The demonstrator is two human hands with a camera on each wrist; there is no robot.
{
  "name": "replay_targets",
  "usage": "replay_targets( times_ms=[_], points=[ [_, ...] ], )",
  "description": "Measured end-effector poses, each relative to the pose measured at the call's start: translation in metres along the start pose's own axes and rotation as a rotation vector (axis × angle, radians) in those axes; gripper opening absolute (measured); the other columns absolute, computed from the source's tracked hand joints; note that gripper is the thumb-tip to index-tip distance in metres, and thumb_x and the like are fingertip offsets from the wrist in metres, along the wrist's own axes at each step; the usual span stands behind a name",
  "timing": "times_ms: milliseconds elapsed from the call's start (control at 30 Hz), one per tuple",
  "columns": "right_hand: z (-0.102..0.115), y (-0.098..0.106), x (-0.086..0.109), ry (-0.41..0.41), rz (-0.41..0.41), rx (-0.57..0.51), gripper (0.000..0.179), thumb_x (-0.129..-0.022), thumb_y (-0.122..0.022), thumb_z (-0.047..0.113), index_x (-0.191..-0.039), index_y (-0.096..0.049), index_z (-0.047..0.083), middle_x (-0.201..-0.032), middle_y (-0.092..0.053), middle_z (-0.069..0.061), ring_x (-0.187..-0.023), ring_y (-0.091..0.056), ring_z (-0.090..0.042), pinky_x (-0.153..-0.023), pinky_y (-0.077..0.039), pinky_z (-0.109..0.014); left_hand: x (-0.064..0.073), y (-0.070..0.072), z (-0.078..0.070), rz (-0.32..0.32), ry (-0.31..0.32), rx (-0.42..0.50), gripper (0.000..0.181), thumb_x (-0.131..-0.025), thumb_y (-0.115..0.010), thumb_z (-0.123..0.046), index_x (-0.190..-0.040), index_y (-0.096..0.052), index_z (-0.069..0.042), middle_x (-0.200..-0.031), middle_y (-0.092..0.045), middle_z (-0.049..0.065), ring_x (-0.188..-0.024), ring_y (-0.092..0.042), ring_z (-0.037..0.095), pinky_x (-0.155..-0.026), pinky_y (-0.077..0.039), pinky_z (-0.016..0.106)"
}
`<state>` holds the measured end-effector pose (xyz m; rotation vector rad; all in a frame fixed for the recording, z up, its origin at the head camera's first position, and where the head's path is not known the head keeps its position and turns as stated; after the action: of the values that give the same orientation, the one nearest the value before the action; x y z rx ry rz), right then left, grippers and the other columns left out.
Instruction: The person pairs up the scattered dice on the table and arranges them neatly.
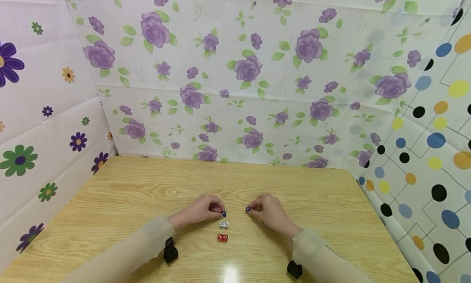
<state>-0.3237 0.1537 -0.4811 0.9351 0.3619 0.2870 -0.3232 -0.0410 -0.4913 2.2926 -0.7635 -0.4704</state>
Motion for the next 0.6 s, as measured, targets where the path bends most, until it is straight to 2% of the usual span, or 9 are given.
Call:
replay_targets(
  times_ms=[200, 600],
  points=[
    [0.016, -0.010, -0.001, 0.010, 0.004, 0.000, 0.009, -0.082, -0.081, 0.020, -0.090, -0.080, 0.023, -0.085, -0.068, 0.010, -0.081, -0.053, -0.011, -0.070, -0.039, -0.021, 0.000, 0.000, 0.000, 0.001, 0.004, 0.012, 0.007, -0.087, -0.075, -0.010, -0.093, -0.073, -0.009, -0.087, -0.070, 0.002, -0.072, -0.058, -0.001, -0.067, -0.051, 0.017],
    [0.037, -0.025, -0.004, 0.067, 0.025, 0.013, 0.008, -0.084, -0.079, 0.022, -0.092, -0.079, 0.024, -0.090, -0.070, 0.011, -0.087, -0.057, -0.007, -0.075, -0.044, -0.023, 0.000, 0.001, -0.001, 0.000, -0.002, 0.012, 0.007, -0.087, -0.075, -0.009, -0.094, -0.073, -0.009, -0.088, -0.071, 0.003, -0.072, -0.058, -0.001, -0.068, -0.051, 0.017]
  ],
)
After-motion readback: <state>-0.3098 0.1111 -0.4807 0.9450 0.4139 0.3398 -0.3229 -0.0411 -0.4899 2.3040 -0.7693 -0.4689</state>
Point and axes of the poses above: each hand's wrist, its own x-axis away from the middle knuckle, its own y-axis out of the back of the hand, z = x × y, the point moved 8 cm from there along -x, towards the middle knuckle
